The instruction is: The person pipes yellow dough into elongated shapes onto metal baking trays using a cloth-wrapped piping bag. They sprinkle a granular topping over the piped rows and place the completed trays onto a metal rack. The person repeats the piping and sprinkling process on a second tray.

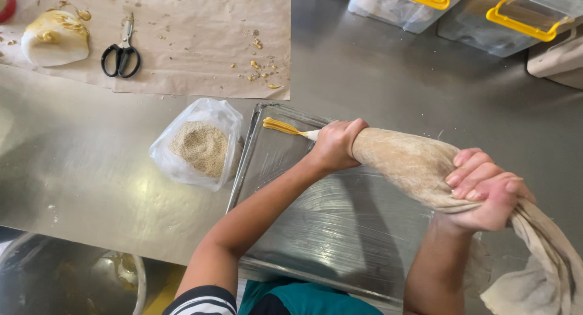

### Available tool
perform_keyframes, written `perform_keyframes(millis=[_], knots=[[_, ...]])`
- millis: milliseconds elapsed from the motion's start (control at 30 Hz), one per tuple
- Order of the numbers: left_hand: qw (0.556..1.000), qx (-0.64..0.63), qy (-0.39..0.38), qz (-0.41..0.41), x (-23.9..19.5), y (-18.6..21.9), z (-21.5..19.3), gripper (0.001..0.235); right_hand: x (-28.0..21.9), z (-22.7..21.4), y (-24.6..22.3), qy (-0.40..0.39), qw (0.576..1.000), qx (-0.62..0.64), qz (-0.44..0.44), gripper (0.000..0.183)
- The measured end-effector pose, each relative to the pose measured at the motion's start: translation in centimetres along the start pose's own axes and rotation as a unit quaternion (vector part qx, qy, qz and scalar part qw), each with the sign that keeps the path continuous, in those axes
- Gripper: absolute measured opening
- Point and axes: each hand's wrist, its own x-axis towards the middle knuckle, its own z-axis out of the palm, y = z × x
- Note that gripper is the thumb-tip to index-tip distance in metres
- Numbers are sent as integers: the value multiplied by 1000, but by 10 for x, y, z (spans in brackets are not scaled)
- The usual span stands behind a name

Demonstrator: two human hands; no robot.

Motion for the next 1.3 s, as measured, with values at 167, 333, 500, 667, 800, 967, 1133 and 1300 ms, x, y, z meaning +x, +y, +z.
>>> perform_keyframes(millis=[167,333,500,667,800,967,1133,1300], knots=[[1000,1,2,-8,-9,-9,7,54,-3,31,2,-45,998,-18,-36,36],[1000,-20,-21,-2,-10,-3,40,55,3,13,-17,-39,997,-27,-55,33],[997,-71,-33,8,2,19,68,56,-2,-27,-39,-65,994,-58,-71,33],[998,-54,-14,40,3,33,81,53,-8,-59,-44,-57,996,-24,-63,28],[999,-36,-23,20,-5,26,91,55,-19,-55,-34,-5,997,-39,-73,16],[995,-58,-80,-7,-6,38,126,56,-17,-72,-62,6,993,-98,-69,22],[992,-108,-50,41,4,62,145,53,-22,-98,-87,9,993,-91,-69,28],[996,-65,-54,39,3,64,149,56,-17,-104,-79,17,997,-34,-64,30]])
